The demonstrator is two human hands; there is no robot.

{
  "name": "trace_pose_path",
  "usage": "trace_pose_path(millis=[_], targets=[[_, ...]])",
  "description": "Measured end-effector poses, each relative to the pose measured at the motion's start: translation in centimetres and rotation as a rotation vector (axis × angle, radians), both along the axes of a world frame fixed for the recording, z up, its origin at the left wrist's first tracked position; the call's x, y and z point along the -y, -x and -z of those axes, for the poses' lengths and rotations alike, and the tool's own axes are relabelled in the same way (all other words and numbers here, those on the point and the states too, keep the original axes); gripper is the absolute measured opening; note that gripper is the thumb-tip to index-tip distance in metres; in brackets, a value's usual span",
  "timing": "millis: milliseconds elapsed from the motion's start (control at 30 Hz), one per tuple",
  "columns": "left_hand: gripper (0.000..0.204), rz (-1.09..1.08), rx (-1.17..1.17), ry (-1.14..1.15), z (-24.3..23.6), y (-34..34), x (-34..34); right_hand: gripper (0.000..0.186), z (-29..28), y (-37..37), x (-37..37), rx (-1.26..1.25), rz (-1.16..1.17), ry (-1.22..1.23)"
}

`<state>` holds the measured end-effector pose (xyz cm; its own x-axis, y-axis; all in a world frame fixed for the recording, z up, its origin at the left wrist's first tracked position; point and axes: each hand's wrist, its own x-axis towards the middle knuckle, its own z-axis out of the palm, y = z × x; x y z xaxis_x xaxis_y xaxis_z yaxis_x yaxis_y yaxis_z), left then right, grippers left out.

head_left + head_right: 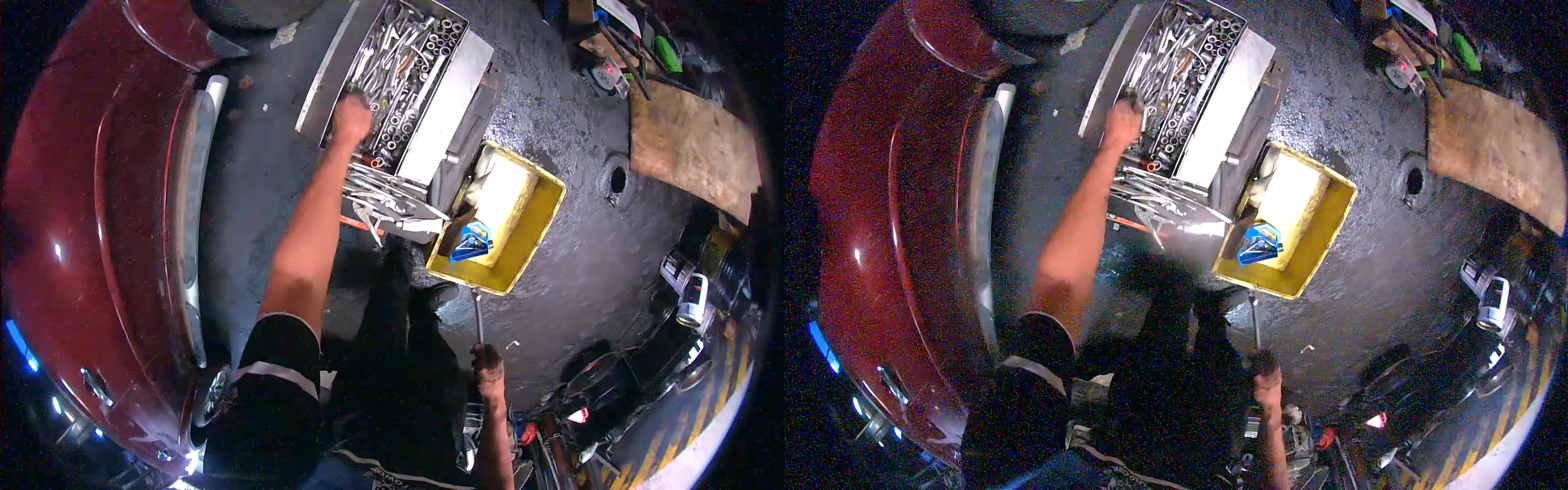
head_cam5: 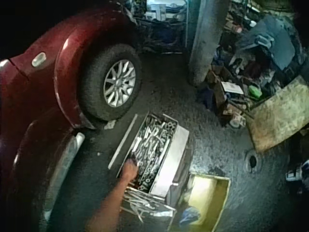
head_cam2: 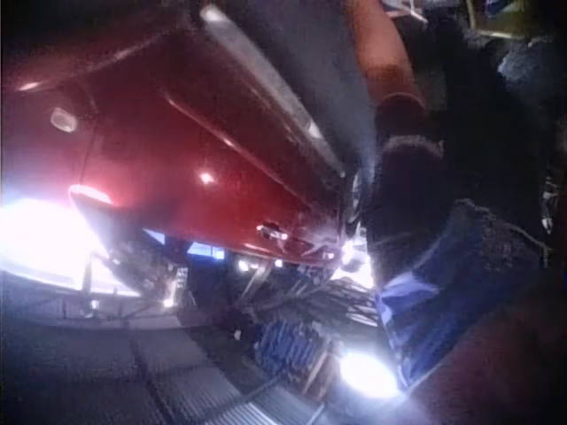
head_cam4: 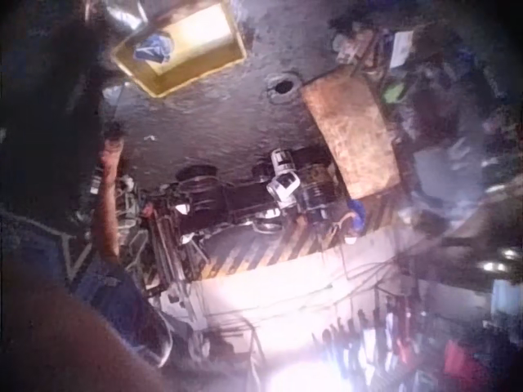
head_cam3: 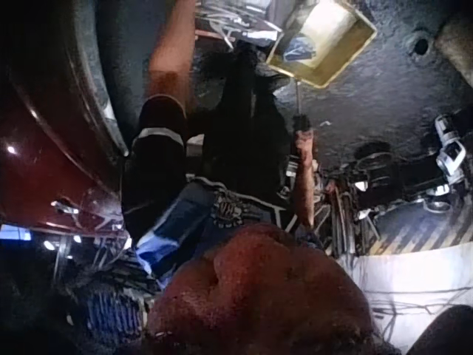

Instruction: The person uses a wrench to loosen components in an engine bay, selects a new part from a tool tray, and then cleans the component with a cloth while sitting on the floor.

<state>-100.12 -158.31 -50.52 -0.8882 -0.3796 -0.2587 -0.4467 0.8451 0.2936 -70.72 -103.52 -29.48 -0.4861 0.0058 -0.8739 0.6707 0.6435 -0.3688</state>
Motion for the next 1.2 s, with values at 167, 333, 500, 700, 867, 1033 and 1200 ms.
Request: trace_pose_path(millis=[167,333,500,700,867,1033,1200], targets=[[0.021,0.005,-0.276,0.249,0.8,6.0,0.7,0.023,2.1,-3.8,-2.3,-0.294,-0.365,-0.026],[0.016,0.041,-0.016,-0.206,1.4,4.8,-3.4,0.029,1.8,-5.3,-2.2,-0.092,-0.424,-0.184],[0.024,-0.145,0.052,-0.114,3.7,4.4,-7.5,0.029,0.7,-5.6,-0.8,-0.097,-0.371,-0.126],[0.031,-0.162,0.028,-0.098,5.5,6.3,-8.3,0.030,-0.3,-5.3,1.7,-0.051,-0.305,-0.079],[0.029,-0.102,0.143,-0.110,5.4,6.4,-7.9,0.036,-0.3,-3.0,4.6,0.220,0.065,-0.134],[0.027,-0.070,0.170,-0.181,6.0,5.2,-7.1,0.033,-0.3,-3.1,3.7,0.045,-0.236,-0.055],[0.026,-0.121,0.076,-0.359,7.6,4.1,-3.5,0.028,-1.7,0.9,6.2,0.146,-0.153,-0.093]])
